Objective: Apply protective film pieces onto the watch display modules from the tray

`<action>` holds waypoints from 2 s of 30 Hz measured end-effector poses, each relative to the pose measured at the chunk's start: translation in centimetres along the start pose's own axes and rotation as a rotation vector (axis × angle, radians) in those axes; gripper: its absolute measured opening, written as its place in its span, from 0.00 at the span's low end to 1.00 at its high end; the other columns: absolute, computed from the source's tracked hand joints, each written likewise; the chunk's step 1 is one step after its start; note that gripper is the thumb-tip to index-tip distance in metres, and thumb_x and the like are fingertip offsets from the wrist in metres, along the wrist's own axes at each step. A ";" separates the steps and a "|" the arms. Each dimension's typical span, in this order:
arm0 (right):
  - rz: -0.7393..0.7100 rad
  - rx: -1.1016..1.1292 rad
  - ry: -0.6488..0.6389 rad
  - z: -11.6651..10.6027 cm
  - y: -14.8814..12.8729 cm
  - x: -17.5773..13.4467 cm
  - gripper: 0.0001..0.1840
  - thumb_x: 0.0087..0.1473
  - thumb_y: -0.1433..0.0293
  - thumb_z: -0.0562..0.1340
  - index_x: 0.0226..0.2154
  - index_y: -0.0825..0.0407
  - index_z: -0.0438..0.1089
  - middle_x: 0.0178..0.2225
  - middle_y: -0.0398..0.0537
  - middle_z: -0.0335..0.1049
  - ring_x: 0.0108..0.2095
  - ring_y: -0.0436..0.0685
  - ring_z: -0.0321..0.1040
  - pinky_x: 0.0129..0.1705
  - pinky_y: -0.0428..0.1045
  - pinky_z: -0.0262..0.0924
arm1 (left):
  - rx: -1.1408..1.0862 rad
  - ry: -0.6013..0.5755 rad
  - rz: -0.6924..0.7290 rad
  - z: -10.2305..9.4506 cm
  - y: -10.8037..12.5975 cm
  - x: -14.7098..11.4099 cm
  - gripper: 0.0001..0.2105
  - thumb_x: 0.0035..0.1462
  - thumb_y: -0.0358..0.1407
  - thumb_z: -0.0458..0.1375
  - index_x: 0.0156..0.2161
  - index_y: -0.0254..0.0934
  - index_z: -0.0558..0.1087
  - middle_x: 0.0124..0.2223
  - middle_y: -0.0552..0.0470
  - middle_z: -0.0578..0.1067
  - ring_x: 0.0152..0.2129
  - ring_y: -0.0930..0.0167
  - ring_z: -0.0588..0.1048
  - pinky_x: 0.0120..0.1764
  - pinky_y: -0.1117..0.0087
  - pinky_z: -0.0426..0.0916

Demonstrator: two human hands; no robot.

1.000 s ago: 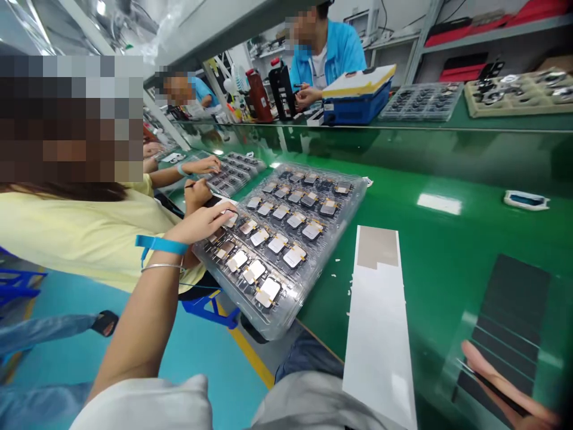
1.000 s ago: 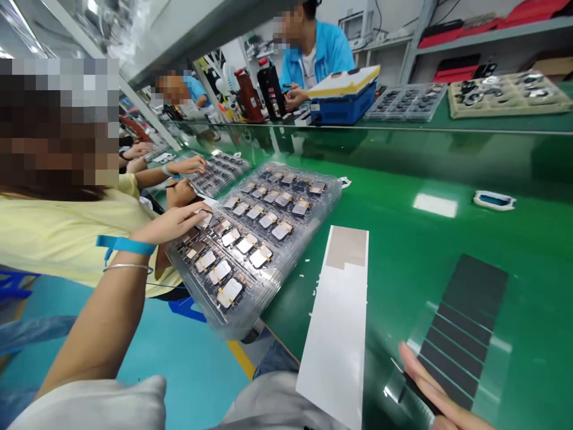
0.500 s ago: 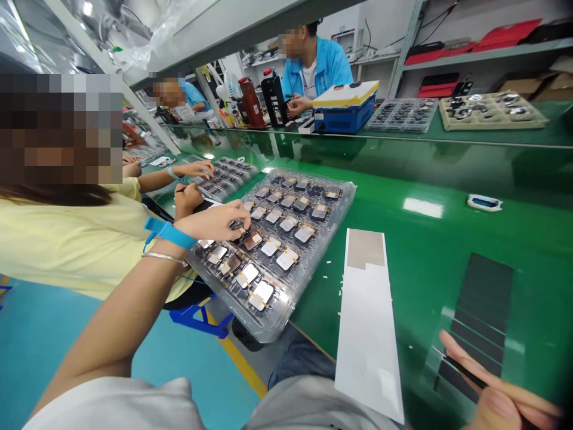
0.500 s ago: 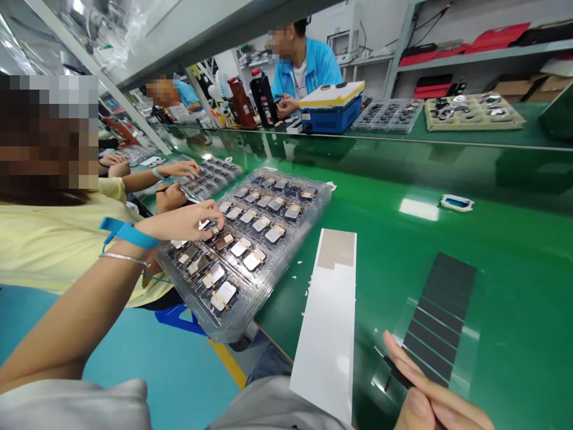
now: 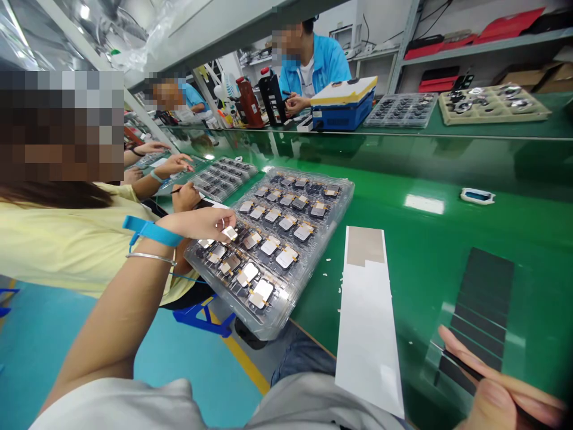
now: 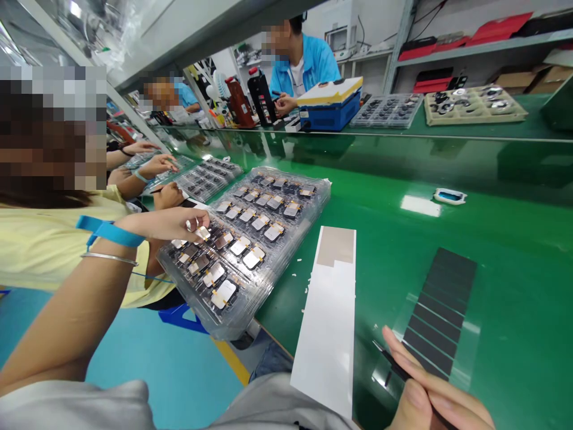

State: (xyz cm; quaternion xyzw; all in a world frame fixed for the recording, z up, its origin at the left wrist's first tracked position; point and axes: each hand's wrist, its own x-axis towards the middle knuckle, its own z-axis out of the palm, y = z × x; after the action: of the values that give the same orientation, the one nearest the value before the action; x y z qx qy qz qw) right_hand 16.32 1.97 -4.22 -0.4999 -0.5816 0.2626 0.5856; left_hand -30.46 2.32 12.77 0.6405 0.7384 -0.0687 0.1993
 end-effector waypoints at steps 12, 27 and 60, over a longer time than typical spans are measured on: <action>0.159 0.126 0.146 0.4 -5.4 1.1 0.09 0.56 0.70 0.68 0.35 0.52 0.67 0.33 0.48 0.77 0.24 0.51 0.76 0.27 0.46 0.74 | -0.450 0.308 0.776 8.4 17.0 -5.0 0.12 0.56 0.23 0.57 0.40 0.44 0.68 0.41 0.55 0.82 0.36 0.72 0.79 0.39 0.72 0.73; 0.245 0.003 -0.057 -2.0 -3.1 -1.8 0.05 0.60 0.70 0.64 0.39 0.51 0.66 0.38 0.46 0.71 0.30 0.51 0.78 0.32 0.44 0.76 | -0.420 0.271 1.133 17.6 25.7 0.5 0.06 0.67 0.27 0.53 0.44 0.35 0.71 0.48 0.50 0.80 0.44 0.66 0.75 0.44 0.63 0.69; 0.032 0.398 0.072 0.7 -7.7 -1.1 0.12 0.61 0.82 0.57 0.41 0.49 0.63 0.35 0.44 0.75 0.40 0.55 0.79 0.40 0.53 0.79 | -0.709 0.256 0.788 17.7 25.9 0.2 0.06 0.60 0.23 0.55 0.36 0.37 0.68 0.33 0.55 0.74 0.31 0.73 0.73 0.34 0.74 0.66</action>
State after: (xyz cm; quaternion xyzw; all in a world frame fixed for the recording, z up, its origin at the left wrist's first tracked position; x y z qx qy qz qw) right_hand 13.38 -1.57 2.07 -0.3927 -0.4889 0.3636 0.6889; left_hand -1.65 0.61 0.49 0.7655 0.4386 0.3431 0.3223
